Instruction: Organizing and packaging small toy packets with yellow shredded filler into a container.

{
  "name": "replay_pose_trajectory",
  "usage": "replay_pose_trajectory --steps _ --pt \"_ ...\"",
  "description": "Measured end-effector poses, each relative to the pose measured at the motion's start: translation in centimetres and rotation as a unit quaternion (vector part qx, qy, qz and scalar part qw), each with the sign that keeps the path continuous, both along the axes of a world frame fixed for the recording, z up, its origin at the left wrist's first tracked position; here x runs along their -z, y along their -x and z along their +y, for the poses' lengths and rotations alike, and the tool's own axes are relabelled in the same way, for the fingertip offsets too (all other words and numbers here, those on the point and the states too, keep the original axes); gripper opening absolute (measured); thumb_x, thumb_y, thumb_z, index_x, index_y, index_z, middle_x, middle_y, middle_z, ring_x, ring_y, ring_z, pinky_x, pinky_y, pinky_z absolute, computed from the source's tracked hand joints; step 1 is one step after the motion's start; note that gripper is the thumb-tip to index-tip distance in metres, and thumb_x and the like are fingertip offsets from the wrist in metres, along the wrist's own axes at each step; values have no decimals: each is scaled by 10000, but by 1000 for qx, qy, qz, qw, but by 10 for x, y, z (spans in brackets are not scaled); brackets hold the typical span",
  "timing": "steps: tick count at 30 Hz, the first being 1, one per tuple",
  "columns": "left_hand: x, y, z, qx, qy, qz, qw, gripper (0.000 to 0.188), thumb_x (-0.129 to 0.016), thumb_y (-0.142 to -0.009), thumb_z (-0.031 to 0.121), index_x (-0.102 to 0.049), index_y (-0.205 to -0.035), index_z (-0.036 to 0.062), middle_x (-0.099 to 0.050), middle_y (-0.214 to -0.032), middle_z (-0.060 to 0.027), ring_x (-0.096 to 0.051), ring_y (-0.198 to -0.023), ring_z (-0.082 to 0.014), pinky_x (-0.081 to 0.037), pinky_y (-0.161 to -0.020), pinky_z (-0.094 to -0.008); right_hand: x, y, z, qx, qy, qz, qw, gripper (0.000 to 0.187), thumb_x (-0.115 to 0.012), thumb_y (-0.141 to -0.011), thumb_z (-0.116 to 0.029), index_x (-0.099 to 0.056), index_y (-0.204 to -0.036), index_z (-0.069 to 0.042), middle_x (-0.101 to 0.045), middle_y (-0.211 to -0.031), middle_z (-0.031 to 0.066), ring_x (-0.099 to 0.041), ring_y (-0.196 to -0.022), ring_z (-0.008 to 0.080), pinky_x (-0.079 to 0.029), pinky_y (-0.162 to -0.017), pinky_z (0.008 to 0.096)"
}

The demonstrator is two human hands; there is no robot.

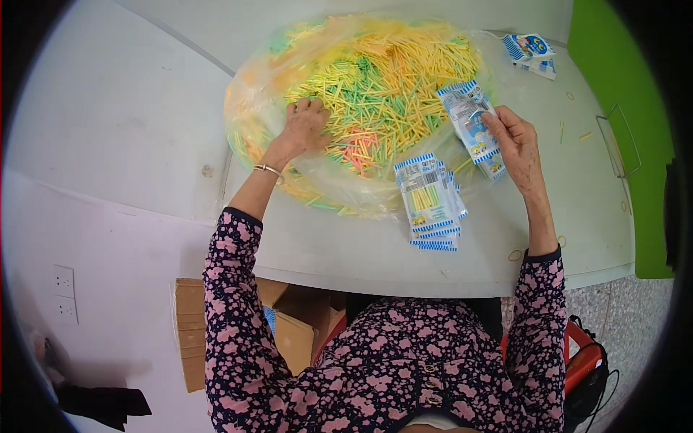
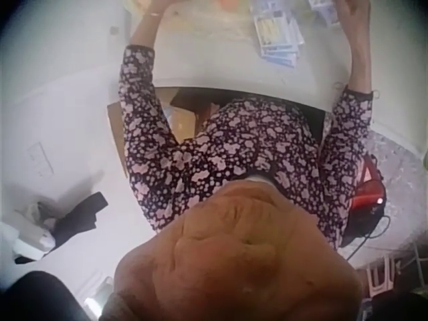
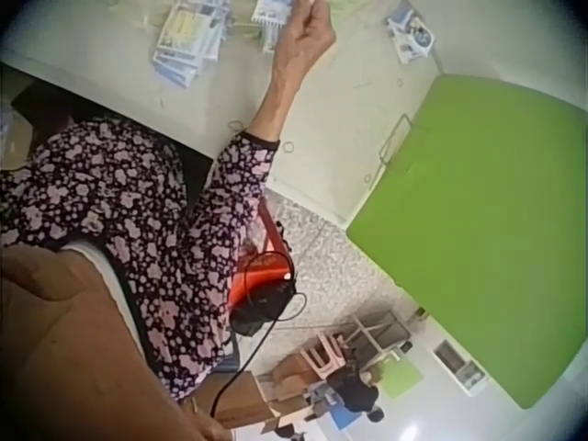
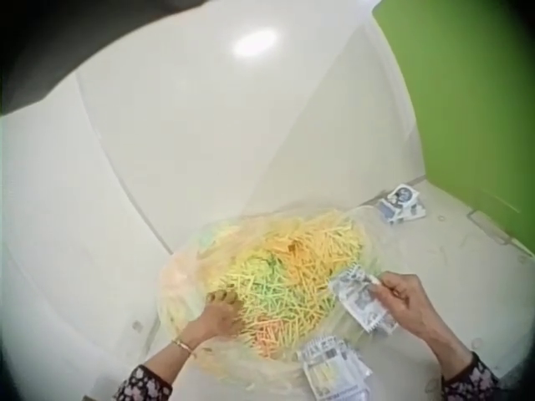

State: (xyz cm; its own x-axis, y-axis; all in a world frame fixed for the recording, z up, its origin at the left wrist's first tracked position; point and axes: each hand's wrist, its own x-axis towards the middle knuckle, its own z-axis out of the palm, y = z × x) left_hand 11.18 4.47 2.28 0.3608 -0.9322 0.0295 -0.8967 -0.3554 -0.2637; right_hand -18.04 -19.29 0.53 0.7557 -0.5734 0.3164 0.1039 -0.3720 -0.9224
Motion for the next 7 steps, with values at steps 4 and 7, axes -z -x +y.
replay_pose_trajectory --steps 4,7 --pt "8 2 -7 1 -27 -68 997 339 -597 -699 280 -590 -955 59 -457 -1124 -134 -407 -1053 -302 -326 -875 -457 0 -1 5 -9 -7 1 1000 209 -537 -920 -181 -558 -795 -14 -426 -649 -63 -343 -611 19 -291 -533 191" --pt "20 -3 -12 1 -26 -100 995 374 -611 -679 288 -583 -978 64 -432 -1149 -115 -389 -1092 -313 -299 -919 -503 1 -2 5 -7 -6 12 1000 202 -533 -921 -176 -575 -809 -13 -450 -653 -63 -358 -611 15 -302 -532 193"
